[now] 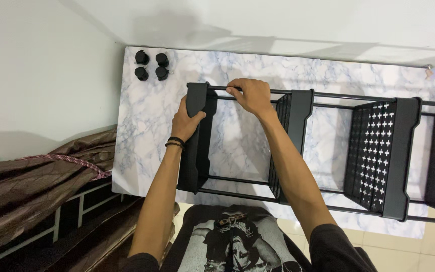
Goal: The person assembles a black plastic shoe rack by inserting rods into slots on the side panels and attaching the panels to the frame. The person handles rods, side panels, and the main frame, progressively building the structure on a marble-patterned table.
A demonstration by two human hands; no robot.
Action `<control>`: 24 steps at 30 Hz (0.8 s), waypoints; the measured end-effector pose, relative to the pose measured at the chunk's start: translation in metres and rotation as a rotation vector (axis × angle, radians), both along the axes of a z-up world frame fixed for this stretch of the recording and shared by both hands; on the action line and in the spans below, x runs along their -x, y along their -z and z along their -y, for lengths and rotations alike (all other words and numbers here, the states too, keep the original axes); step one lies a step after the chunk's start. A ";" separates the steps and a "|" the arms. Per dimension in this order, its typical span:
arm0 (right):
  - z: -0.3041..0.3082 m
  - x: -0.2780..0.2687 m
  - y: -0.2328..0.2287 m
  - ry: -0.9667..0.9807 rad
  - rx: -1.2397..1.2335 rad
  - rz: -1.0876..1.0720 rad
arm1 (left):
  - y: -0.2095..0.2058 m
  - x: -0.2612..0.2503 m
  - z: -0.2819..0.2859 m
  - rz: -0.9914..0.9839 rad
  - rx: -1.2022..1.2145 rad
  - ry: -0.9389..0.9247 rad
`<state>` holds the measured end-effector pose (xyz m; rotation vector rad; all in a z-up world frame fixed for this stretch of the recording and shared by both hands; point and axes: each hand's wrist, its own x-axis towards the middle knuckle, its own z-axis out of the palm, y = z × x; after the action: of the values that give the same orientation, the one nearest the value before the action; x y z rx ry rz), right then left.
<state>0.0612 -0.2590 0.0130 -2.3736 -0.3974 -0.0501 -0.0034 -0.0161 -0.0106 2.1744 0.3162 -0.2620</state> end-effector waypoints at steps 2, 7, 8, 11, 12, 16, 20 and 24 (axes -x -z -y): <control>-0.001 0.002 0.001 0.005 -0.006 -0.001 | -0.001 0.002 0.001 -0.028 -0.006 0.005; -0.001 0.001 0.000 0.027 0.011 -0.037 | -0.003 0.002 0.006 -0.079 -0.010 0.014; -0.001 0.001 0.000 0.019 0.002 -0.012 | -0.003 0.002 0.007 -0.096 -0.015 0.012; -0.002 0.001 -0.001 0.009 -0.015 0.025 | -0.001 0.001 0.006 -0.072 -0.028 0.024; -0.002 0.001 -0.001 0.014 -0.012 0.010 | 0.000 0.000 0.007 -0.053 -0.032 0.031; -0.003 0.002 0.000 0.026 -0.020 0.019 | 0.004 0.001 0.008 -0.038 -0.037 0.029; -0.003 0.001 0.001 0.024 -0.022 0.036 | 0.003 -0.001 0.010 -0.056 -0.050 0.023; -0.006 0.002 0.004 0.020 0.007 0.032 | 0.001 0.003 0.013 -0.034 -0.033 -0.002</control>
<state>0.0591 -0.2534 0.0087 -2.3866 -0.3900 -0.0959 -0.0064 -0.0288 -0.0112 2.2038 0.3438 -0.2944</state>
